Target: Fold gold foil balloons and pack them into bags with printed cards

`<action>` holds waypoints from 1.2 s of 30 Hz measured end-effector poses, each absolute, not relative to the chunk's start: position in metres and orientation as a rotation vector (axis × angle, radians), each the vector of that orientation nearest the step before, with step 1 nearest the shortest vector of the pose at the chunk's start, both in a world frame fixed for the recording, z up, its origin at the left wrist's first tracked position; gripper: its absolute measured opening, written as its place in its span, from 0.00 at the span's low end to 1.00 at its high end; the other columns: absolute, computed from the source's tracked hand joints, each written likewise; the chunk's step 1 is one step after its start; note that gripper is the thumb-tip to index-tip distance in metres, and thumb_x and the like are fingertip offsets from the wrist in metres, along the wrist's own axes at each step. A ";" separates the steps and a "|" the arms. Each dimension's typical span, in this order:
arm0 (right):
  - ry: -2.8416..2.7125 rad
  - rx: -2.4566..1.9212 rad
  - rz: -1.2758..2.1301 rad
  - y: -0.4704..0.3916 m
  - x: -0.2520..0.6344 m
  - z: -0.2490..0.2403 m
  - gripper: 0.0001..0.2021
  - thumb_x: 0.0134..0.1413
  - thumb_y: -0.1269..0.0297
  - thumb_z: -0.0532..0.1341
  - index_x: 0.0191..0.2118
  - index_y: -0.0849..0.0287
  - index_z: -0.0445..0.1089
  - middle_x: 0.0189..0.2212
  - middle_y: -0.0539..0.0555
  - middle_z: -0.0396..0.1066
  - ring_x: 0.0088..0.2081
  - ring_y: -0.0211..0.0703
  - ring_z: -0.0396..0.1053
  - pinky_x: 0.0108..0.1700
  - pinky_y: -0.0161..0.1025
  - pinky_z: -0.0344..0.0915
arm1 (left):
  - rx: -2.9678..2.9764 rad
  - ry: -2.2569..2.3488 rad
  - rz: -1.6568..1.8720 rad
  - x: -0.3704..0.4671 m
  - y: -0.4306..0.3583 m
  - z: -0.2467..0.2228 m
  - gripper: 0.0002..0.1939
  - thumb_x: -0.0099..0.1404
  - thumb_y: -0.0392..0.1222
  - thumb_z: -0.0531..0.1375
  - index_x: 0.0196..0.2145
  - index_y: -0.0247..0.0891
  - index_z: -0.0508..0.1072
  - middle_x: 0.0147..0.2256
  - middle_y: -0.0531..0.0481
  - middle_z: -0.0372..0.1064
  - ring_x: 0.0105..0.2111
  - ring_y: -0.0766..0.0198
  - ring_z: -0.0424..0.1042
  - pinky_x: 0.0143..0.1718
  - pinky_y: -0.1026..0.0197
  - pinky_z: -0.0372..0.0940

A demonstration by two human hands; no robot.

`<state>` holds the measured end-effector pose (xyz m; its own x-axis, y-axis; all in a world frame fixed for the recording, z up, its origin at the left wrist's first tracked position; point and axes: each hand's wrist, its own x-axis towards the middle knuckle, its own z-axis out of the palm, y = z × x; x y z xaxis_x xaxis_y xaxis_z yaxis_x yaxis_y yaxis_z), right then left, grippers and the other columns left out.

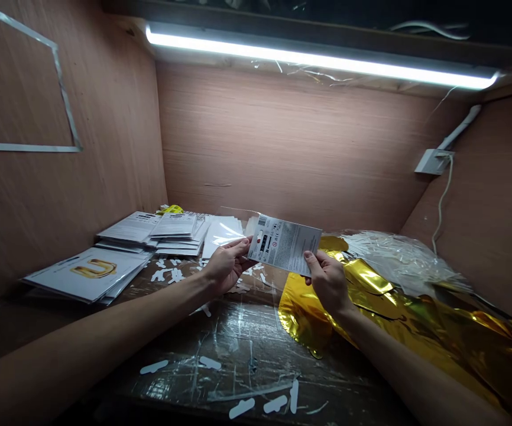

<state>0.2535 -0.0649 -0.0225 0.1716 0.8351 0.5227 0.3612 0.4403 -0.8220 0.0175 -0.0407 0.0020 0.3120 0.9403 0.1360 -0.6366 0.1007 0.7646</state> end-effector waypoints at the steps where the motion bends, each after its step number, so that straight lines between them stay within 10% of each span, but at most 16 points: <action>1: -1.432 -1.135 0.485 -0.066 0.252 -0.023 0.21 0.63 0.45 0.60 0.27 0.57 0.67 0.18 0.48 0.65 0.19 0.39 0.64 0.21 0.35 0.60 | 0.846 0.440 1.228 0.018 -0.041 0.002 0.12 0.73 0.29 0.55 0.45 0.28 0.80 0.45 0.35 0.79 0.39 0.60 0.80 0.43 0.59 0.76; 36: -1.700 -1.042 0.767 -0.069 0.237 -0.020 0.20 0.63 0.49 0.61 0.26 0.59 0.74 0.23 0.54 0.76 0.23 0.41 0.71 0.28 0.36 0.64 | 0.904 0.582 1.152 0.030 -0.049 -0.012 0.10 0.64 0.36 0.69 0.42 0.26 0.81 0.45 0.33 0.78 0.43 0.54 0.80 0.49 0.57 0.76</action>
<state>0.2368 -0.0685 -0.0204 -0.1708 0.8991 0.4031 0.2932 0.4370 -0.8503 0.0298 -0.0489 -0.0122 0.3254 0.9442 0.0517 -0.5182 0.1323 0.8450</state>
